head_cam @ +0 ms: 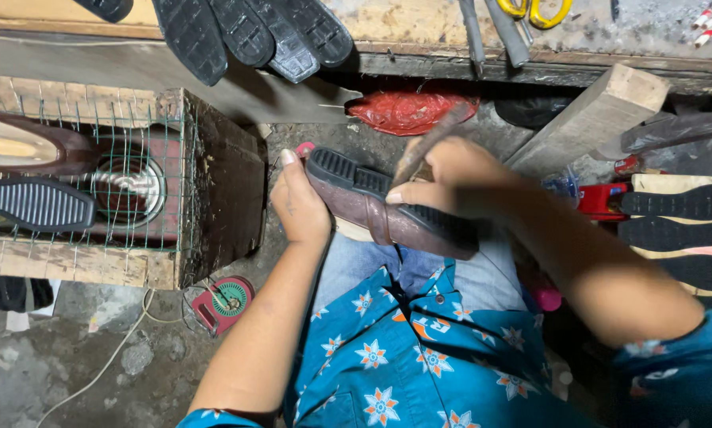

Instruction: The person picks up a brown slip-on shoe and uses a curved metal tool to press and shape the upper around the sole. They repeatedly tap the tool with a hammer to secure the fit, then scrape the upper with the tool to smooth the seam.

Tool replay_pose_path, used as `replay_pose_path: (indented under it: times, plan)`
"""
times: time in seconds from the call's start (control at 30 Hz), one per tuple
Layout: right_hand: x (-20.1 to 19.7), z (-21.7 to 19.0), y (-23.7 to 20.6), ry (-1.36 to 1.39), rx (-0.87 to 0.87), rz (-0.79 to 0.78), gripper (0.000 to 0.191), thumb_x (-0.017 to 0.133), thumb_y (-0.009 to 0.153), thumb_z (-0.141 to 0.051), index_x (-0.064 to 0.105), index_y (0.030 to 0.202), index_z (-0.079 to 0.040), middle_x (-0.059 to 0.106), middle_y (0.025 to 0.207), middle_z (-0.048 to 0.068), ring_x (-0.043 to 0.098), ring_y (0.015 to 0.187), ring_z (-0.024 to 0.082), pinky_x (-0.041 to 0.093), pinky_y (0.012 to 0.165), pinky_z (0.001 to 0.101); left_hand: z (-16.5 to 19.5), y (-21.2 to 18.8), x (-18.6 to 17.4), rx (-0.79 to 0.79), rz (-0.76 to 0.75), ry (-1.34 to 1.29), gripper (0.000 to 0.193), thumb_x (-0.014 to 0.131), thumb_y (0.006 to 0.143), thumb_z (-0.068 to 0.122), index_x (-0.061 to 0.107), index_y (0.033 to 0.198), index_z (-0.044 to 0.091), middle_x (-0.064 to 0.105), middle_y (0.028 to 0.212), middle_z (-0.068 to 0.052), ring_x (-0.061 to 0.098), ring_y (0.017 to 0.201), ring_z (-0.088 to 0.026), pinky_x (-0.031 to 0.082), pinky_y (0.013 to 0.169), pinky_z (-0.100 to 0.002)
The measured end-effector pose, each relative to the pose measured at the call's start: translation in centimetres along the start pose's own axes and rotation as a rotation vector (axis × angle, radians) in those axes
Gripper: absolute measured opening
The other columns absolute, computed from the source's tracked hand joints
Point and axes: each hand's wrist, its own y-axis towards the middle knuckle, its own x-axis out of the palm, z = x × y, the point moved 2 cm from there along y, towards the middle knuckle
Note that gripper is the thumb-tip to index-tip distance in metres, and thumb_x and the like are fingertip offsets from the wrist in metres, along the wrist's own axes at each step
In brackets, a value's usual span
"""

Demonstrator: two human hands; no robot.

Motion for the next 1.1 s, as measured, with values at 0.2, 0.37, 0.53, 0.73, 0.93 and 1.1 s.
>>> replay_pose_path:
  times: [0.2, 0.37, 0.53, 0.73, 0.93, 1.1]
  plan:
    - [0.0, -3.0, 2.8, -0.583, -0.059, -0.270, 0.045, 0.074, 0.075, -0.049, 0.076, 0.085, -0.005, 0.071, 0.082, 0.019, 0.069, 0.081, 0.040, 0.053, 0.070, 0.0525, -0.7, -0.6, -0.2, -0.067, -0.031, -0.055, 0.063, 0.036, 0.108, 0.044, 0.072, 0.092, -0.005, 0.073, 0.086, -0.011, 0.063, 0.081, -0.019, 0.051, 0.079, -0.035]
    - [0.5, -4.7, 1.7, -0.707, -0.146, -0.104, 0.047, 0.074, 0.077, -0.050, 0.073, 0.085, -0.004, 0.071, 0.087, 0.017, 0.069, 0.085, 0.041, 0.053, 0.073, 0.0518, -0.3, 1.2, -0.5, -0.072, -0.027, -0.124, 0.062, 0.039, 0.107, 0.045, 0.073, 0.092, -0.005, 0.074, 0.085, -0.009, 0.064, 0.080, -0.017, 0.051, 0.078, -0.033]
    - [3.6, -2.0, -4.2, 0.260, -0.233, 0.045, 0.029, 0.080, 0.081, -0.030, 0.070, 0.098, -0.008, 0.070, 0.086, 0.005, 0.066, 0.081, 0.019, 0.053, 0.070, 0.0356, 0.1, 2.2, -2.3, -0.272, -0.253, -0.458, 0.062, 0.046, 0.105, 0.048, 0.073, 0.092, -0.006, 0.072, 0.083, -0.010, 0.064, 0.071, -0.018, 0.051, 0.068, -0.033]
    - [10.8, 3.0, -6.2, 0.386, -0.109, 0.329, 0.027, 0.087, 0.076, -0.015, 0.067, 0.091, -0.004, 0.061, 0.076, 0.000, 0.055, 0.068, 0.008, 0.046, 0.058, 0.0256, 0.3, 2.0, -3.5, -0.022, -0.383, -0.201, 0.064, 0.042, 0.105, 0.051, 0.075, 0.090, -0.002, 0.074, 0.081, -0.005, 0.066, 0.072, -0.013, 0.053, 0.071, -0.028]
    - [12.4, 4.5, -6.1, 0.411, -0.272, 0.458, 0.018, 0.085, 0.082, -0.011, 0.072, 0.093, -0.006, 0.059, 0.079, -0.003, 0.052, 0.070, 0.006, 0.043, 0.061, 0.0237, -0.7, 0.5, -2.6, -0.113, -0.491, -0.319, 0.059, 0.041, 0.106, 0.046, 0.073, 0.090, -0.001, 0.073, 0.084, -0.005, 0.065, 0.076, -0.013, 0.051, 0.074, -0.027]
    - [11.6, 6.0, -3.7, 0.495, -0.184, 0.356, 0.027, 0.087, 0.080, -0.015, 0.064, 0.090, -0.005, 0.054, 0.075, -0.003, 0.049, 0.067, 0.006, 0.042, 0.059, 0.0246, -0.5, 0.4, -2.1, -0.088, -0.494, -0.316, 0.057, 0.042, 0.107, 0.043, 0.072, 0.090, -0.002, 0.072, 0.083, -0.005, 0.063, 0.076, -0.012, 0.051, 0.074, -0.028]
